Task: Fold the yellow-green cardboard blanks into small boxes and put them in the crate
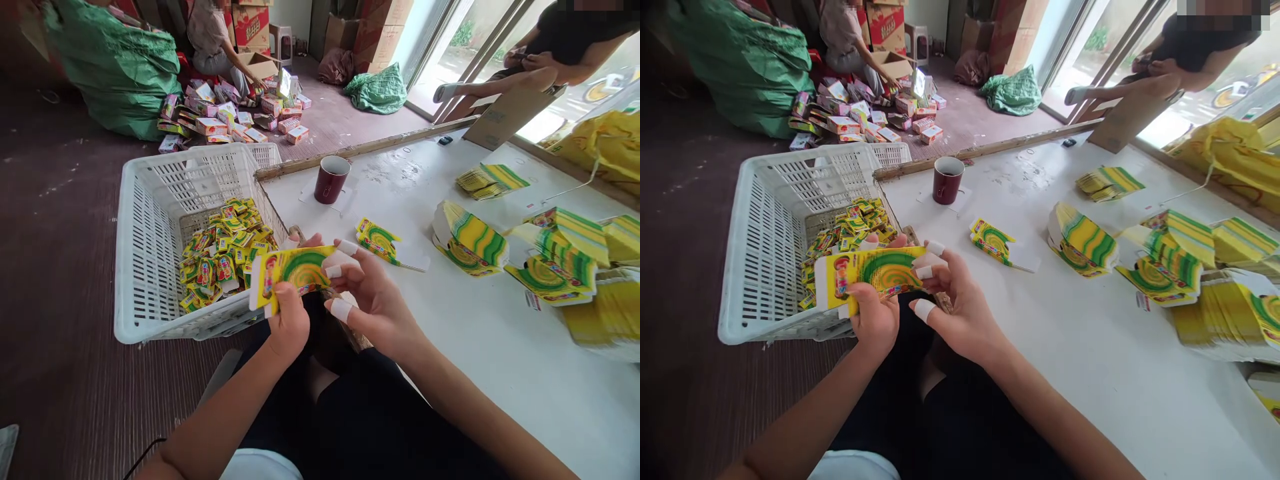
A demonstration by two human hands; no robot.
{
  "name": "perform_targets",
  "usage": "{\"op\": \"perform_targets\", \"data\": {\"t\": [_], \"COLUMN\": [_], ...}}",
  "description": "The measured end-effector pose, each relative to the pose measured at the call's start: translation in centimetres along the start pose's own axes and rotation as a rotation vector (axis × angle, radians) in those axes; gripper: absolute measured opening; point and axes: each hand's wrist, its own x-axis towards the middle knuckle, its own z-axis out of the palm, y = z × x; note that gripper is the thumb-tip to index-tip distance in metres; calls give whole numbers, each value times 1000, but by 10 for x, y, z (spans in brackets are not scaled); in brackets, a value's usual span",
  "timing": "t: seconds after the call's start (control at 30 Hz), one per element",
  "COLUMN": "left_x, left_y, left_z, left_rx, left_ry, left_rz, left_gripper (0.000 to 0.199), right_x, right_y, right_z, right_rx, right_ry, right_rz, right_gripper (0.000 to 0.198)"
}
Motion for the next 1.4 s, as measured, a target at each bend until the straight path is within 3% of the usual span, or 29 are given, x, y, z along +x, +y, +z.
{"op": "perform_targets", "data": {"t": [0.1, 0.27, 0.4, 0.6, 0.7, 0.83, 0.97, 1.07, 1.17, 1.27, 1.33, 1.4], "left_x": [3, -1, 4, 15, 16, 13, 10, 13, 25, 40, 45, 43], "left_y": [12, 28, 35, 34, 28, 19, 10, 6, 11, 25, 36, 45], "left_z": [8, 16, 18, 19, 18, 14, 9, 1, -14, -34, -42, -41], "left_rx": [-174, -301, -470, -571, -464, -416, -346, -278, -213, -125, 29, 274], "left_ry": [42, -136, -34, 119, 122, -59, -67, -70, -168, -251, -337, -469], "left_rz": [-103, -195, -235, -325, -331, -233, -111, -139, -183, -111, -54, -59], "left_gripper": [63, 59, 52, 56, 58, 67, 38, 25, 38, 64, 75, 82], "right_x": [-1, 0, -1, -1, 2, 6, 6, 3, 2, 0, -1, -2], "right_y": [-1, 0, -4, -5, 7, 20, 17, 12, 9, 5, 3, 2], "right_z": [3, 6, 9, 22, 22, 11, 0, -7, -18, -29, -31, -28], "right_rx": [-94, -16, 45, 106, -6, -6, -97, -354, -639, -990, -1124, -1142], "right_ry": [3, -28, -17, -216, -135, 51, 129, 169, 250, 333, 256, 88], "right_rz": [-49, 157, 201, 163, 153, 152, 68, 1, -213, -466, -568, -657], "right_gripper": [67, 76, 83, 77, 74, 55, 18, 10, 17, 32, 32, 26]}}
